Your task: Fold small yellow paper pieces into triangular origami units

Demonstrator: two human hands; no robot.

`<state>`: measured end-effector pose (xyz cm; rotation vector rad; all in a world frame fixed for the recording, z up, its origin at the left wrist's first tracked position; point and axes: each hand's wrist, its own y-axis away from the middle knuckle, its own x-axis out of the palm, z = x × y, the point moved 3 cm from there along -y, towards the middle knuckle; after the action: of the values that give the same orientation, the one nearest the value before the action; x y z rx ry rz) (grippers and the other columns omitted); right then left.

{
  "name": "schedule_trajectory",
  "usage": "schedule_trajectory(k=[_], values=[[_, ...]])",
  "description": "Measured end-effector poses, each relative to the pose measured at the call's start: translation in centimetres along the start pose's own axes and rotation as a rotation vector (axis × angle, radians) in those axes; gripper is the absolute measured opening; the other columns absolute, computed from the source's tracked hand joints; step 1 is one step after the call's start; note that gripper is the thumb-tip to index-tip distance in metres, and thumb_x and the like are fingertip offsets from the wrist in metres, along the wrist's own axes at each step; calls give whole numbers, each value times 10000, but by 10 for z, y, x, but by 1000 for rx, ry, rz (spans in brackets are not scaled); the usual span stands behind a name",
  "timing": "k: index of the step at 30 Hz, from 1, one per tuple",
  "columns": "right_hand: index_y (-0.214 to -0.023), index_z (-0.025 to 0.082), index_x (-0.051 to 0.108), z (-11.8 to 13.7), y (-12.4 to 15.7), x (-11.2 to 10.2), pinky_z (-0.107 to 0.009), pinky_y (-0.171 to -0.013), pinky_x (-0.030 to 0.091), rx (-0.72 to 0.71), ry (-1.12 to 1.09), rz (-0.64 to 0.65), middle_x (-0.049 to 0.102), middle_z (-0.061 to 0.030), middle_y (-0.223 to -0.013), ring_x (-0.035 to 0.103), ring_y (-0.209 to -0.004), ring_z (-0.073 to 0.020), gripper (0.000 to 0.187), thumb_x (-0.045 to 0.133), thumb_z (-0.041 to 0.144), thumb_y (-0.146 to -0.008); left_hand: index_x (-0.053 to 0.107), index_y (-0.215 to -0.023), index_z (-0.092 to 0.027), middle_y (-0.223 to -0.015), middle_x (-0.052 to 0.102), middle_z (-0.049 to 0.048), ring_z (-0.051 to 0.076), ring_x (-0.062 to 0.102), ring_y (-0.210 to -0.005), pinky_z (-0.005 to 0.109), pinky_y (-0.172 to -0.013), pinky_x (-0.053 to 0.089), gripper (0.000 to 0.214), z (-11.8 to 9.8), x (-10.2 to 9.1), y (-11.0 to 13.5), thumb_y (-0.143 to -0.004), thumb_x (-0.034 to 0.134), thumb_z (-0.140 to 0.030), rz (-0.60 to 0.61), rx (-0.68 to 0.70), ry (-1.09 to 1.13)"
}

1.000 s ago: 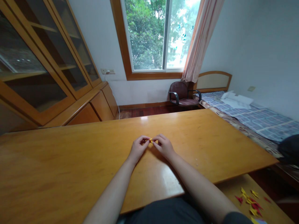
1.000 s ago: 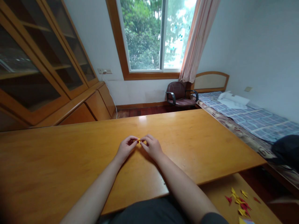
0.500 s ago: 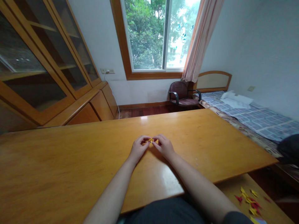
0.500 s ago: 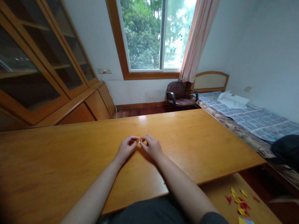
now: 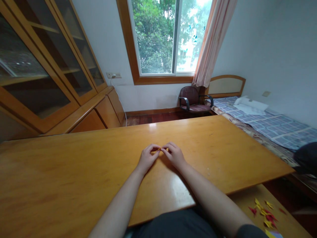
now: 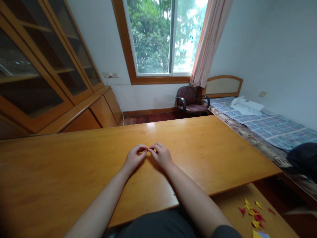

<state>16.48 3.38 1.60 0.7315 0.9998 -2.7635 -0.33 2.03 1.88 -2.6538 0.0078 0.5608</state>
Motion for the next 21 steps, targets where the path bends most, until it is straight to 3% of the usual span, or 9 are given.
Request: schedule_trajectory(k=[11,21], values=[[-872,199,660,11,1,-1,-232,-615,419,-24,35,9,646,-26,-821,506,-603,-108,100,575,252,-875,672,-878,-202,-890,699,21,162,656,-862,293,-828,521,87,-3,4,0,-818,609,-209,35,14,-15],[-773,196,631,2,-3,1,-236,-610,403,126,-100,-16,602,-2,-721,502,-611,-114,89,602,253,-835,676,-875,-195,-887,695,30,161,659,-861,293,-834,528,84,-1,3,0,-824,612,-215,20,7,6]])
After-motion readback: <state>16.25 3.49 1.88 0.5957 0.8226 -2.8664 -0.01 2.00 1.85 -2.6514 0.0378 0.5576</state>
